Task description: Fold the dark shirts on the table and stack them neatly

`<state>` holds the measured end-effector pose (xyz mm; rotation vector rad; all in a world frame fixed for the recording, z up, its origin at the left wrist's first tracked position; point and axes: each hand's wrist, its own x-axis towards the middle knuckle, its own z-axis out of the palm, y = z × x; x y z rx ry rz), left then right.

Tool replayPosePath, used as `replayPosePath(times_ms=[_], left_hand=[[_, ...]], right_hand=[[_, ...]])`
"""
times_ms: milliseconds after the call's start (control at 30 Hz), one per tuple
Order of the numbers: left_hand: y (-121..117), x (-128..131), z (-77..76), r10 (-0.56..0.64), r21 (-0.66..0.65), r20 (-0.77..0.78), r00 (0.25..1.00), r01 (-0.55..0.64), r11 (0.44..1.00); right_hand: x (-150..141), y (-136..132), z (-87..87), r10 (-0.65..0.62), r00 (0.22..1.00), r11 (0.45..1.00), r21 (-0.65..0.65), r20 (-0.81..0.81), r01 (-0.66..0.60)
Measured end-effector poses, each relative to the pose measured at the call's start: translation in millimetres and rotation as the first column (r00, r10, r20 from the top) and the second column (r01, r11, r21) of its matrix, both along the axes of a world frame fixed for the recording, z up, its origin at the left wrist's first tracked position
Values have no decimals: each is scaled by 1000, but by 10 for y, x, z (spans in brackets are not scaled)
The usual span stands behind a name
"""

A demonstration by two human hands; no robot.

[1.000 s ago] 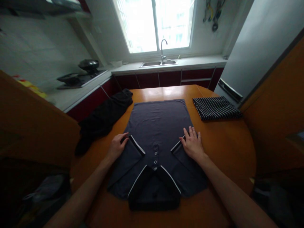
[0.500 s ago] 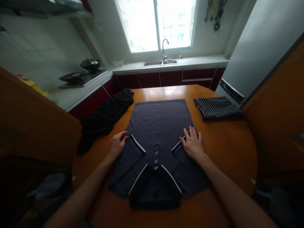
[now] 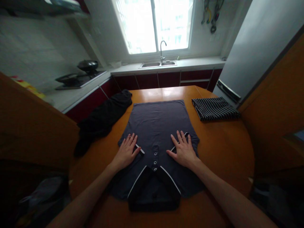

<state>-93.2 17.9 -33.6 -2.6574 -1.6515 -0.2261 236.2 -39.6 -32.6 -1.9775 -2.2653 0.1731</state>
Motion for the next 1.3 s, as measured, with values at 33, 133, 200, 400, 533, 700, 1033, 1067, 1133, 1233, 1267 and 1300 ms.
replayPosePath(times_ms=[33, 133, 200, 400, 533, 700, 1033, 1067, 1133, 1233, 1267, 1300], left_hand=[[0, -5, 2, 5, 5, -6, 1000, -5, 1000], [-9, -8, 12, 19, 14, -12, 1000, -19, 1000], [-23, -1, 21, 25, 15, -8, 1000, -25, 1000], [-56, 16, 40, 31, 7, 12, 999, -31, 999], [-63, 20, 48, 41, 8, 34, 999, -41, 999], [-86, 53, 78, -21, 37, 111, 994, 17, 999], [-83, 43, 22, -74, -11, 4, 997, 74, 997], [-74, 39, 17, -69, -7, -5, 998, 69, 998], [-50, 30, 1, -63, 0, -18, 998, 63, 998], [-15, 18, -29, -63, 10, -27, 998, 64, 998], [-7, 14, -37, -63, 14, -29, 998, 63, 998], [-1, 11, -43, -63, 16, -31, 998, 63, 998]], right_hand=[[9, -3, 6, 8, 1000, 1000, -2, 1, -8], [31, -7, 24, 30, 999, 1000, -1, -10, -30], [39, 5, 37, 26, 999, 1000, 15, -28, -25], [86, 95, 23, -156, 987, 983, 96, -22, 158], [113, 112, -54, -154, 988, 988, 34, 18, 153], [133, 120, -120, -161, 987, 987, 30, 3, 160], [70, 93, -23, -127, 990, 988, 78, -62, 131], [31, 71, 8, -86, 994, 994, 67, -61, 90], [-45, 34, 62, 2, 998, 1000, 29, -67, 0], [-106, 10, 118, 56, 994, 998, -23, -91, -59], [-108, 8, 131, 60, 993, 997, -33, -101, -64], [-102, 10, 143, 64, 992, 997, -39, -110, -69]])
